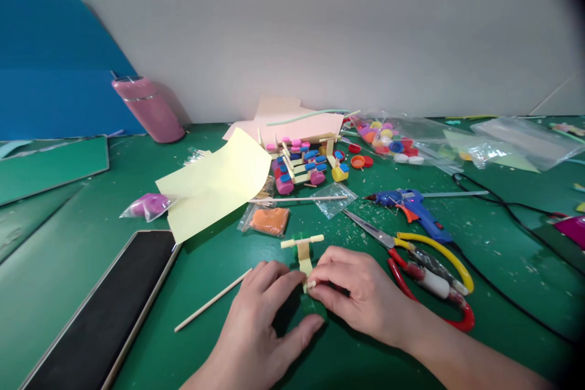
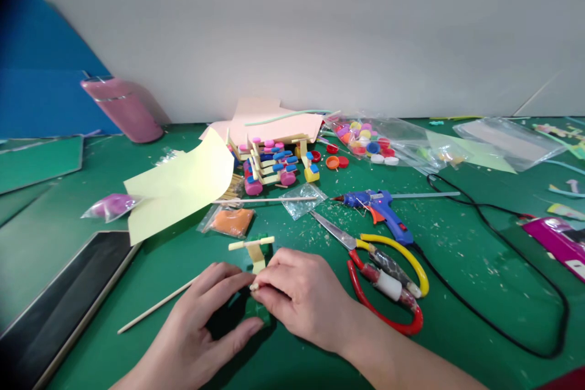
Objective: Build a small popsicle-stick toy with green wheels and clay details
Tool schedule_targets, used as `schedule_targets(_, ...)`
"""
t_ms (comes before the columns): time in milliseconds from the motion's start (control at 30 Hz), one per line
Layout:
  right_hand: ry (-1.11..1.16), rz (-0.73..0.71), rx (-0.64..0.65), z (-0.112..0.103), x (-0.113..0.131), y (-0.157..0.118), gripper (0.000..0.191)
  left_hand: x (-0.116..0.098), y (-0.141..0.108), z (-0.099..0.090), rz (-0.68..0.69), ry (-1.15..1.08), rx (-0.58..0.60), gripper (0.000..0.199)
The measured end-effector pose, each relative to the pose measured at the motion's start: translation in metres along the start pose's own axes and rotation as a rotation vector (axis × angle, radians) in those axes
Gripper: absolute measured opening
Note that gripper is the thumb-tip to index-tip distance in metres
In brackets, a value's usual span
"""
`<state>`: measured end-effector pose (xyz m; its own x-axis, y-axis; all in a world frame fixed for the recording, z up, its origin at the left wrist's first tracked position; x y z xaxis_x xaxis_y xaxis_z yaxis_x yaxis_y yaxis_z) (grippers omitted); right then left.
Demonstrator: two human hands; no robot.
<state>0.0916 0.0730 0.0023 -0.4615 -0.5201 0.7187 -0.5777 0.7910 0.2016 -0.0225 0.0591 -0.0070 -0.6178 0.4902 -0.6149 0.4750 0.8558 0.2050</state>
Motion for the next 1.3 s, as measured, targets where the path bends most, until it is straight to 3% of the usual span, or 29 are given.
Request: schedule_targets(1300, -0.012, 0.001, 0.004, 0.0006, 0.0004, -0.0006, 0.014, 0.0005, 0.0017, 0.0001, -0.009, 0.005, 0.009, 0.026)
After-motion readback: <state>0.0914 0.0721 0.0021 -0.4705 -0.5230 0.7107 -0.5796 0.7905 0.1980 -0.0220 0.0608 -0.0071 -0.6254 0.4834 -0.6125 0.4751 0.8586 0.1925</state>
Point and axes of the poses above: each hand's wrist, its own y-axis towards the middle knuckle, its own z-axis out of the palm, x = y × z, the point moved 7 cm from there along y, towards the middle knuckle, and after that the axes turned 2 degrees about x, right-handed, at the moved point
